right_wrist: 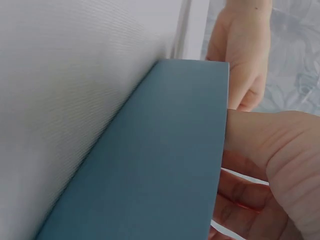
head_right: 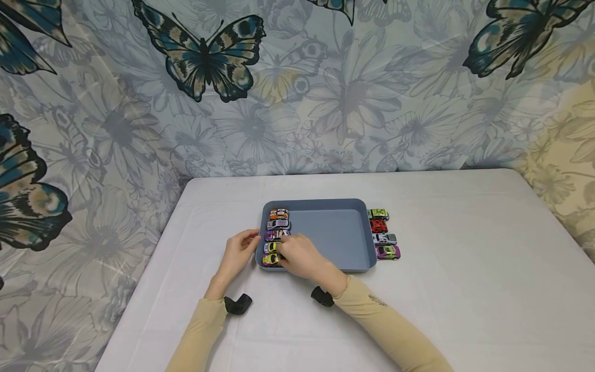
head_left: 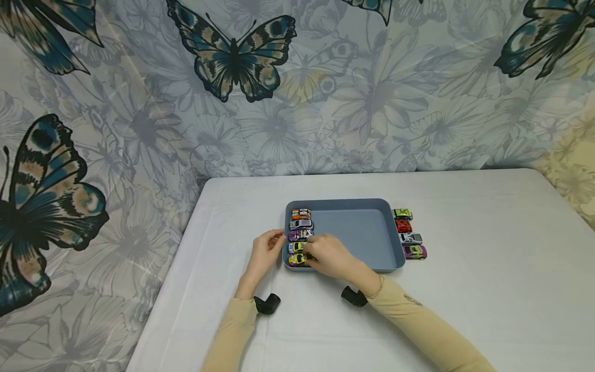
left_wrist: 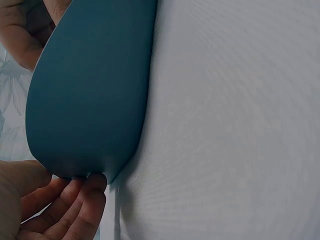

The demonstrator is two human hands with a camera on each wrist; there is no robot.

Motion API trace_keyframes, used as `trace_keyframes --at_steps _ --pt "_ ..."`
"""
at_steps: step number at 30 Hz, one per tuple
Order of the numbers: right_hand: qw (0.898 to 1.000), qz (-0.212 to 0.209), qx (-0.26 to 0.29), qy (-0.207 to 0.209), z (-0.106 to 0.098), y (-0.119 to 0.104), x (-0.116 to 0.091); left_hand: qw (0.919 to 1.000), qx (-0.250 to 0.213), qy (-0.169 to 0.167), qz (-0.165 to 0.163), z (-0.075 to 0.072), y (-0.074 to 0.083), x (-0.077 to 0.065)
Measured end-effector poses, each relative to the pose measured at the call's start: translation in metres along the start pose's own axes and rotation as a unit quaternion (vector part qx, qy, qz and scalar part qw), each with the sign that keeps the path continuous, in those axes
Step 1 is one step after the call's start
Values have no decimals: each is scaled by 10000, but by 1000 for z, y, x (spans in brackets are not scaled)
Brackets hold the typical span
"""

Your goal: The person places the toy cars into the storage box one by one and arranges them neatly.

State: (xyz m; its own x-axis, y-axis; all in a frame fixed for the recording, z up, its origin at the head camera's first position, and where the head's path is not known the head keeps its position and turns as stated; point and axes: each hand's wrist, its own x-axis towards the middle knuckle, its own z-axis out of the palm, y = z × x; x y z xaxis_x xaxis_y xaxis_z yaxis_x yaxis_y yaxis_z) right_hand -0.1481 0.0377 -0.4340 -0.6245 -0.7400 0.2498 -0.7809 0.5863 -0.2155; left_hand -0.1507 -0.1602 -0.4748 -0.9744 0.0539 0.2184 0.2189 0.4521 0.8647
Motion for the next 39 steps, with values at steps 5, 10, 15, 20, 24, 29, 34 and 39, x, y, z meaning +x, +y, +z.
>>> trace_keyframes --at_steps 5,10,15,20,24,29,34,39 --pt "10000 0 -23 -89 0 -3 1 10000 -41 -19 65 0 0 -1" --pt "9998 71 12 -204 0 -4 2 10000 -37 -23 60 0 -1 -1" --pt "9995 124 52 -283 1 -3 4 10000 -36 -12 39 1 -2 -1" --pt "9994 138 58 -327 3 -2 5 10000 -27 -14 37 1 -3 -1" --pt "9994 109 52 -311 4 -1 5 10000 -38 -27 26 1 -3 -1" --pt "9997 44 47 -250 5 1 5 10000 -84 -45 -3 0 -2 -1" --pt "9997 11 77 -213 6 1 5 10000 -79 -52 -10 -1 -1 -1" --pt "9999 16 144 -56 0 2 3 10000 -65 -66 -10 -1 0 -1"
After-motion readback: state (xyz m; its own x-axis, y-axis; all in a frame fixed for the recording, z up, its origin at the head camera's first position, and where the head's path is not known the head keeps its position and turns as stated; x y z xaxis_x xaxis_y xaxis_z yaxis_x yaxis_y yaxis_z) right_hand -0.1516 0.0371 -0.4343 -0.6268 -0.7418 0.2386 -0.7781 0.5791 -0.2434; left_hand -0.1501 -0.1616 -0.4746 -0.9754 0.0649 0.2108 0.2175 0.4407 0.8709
